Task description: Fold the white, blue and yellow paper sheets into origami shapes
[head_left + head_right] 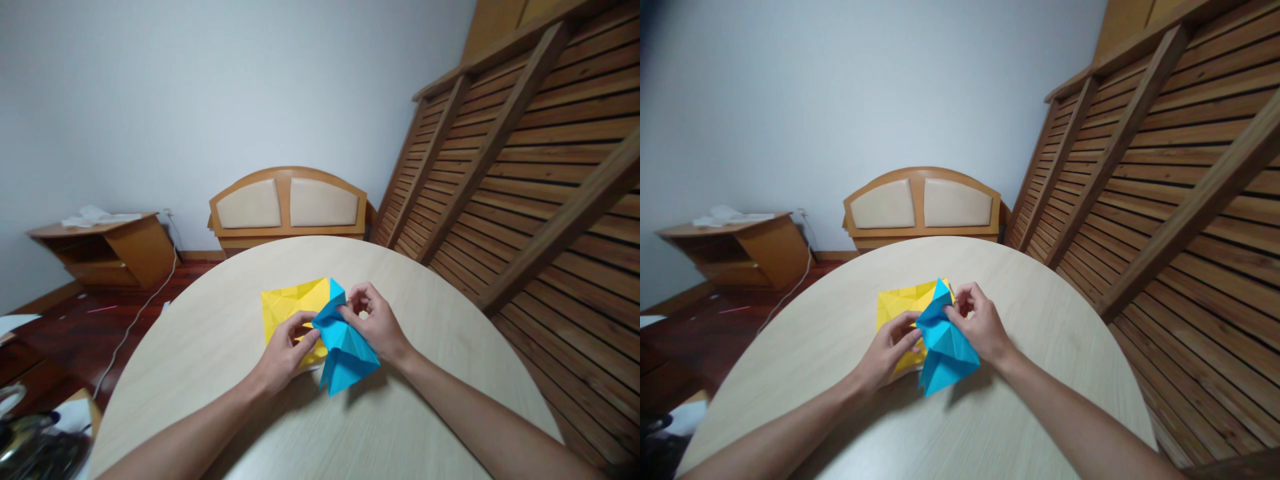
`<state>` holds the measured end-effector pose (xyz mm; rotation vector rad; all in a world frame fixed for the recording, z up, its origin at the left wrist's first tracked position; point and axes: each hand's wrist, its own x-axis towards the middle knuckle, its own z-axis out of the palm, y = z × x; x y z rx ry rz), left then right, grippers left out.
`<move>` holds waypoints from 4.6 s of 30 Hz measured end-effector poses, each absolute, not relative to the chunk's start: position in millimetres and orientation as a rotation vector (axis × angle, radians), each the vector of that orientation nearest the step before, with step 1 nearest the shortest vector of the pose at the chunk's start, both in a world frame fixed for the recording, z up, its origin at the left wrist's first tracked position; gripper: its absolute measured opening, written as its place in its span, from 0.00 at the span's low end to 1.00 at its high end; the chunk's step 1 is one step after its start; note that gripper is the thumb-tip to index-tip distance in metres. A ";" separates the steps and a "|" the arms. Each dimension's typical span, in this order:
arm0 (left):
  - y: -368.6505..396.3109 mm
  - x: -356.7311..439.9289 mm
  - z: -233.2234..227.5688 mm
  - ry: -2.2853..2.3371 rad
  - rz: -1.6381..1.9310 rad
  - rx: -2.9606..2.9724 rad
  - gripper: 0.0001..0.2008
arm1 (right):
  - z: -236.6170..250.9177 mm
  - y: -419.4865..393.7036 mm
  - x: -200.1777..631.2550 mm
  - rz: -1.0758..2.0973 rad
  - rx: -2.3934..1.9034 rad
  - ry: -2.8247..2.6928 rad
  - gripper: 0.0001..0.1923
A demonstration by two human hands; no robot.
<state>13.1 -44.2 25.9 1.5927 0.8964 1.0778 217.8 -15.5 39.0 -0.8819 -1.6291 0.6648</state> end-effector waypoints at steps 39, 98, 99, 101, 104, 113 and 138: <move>-41.6 13.2 27.6 1.112 1.215 1.642 0.14 | 49.9 -34.8 216.4 0.787 -0.937 -1.838 0.14; -2.5 -32.9 38.9 1.361 1.236 1.140 0.19 | 56.0 1.2 267.1 -0.143 -0.470 -2.413 0.13; 0.3 -35.3 37.8 1.395 1.260 1.224 0.18 | 52.6 4.6 267.1 -0.123 -0.511 -2.417 0.13; 5.1 -39.1 34.9 1.453 1.304 1.423 0.17 | 45.3 11.4 267.3 -0.089 -0.573 -2.422 0.12; 8.4 -43.9 28.9 1.600 1.271 1.649 0.20 | 36.5 19.4 268.6 -0.005 -0.582 -2.475 0.14; -9.2 -45.2 45.6 2.095 0.751 2.219 0.28 | 32.9 21.4 277.5 0.233 -0.754 -2.624 0.20; 79.7 -119.4 30.1 1.631 -0.163 2.685 0.29 | 13.1 32.4 277.2 0.357 -1.322 -2.560 0.28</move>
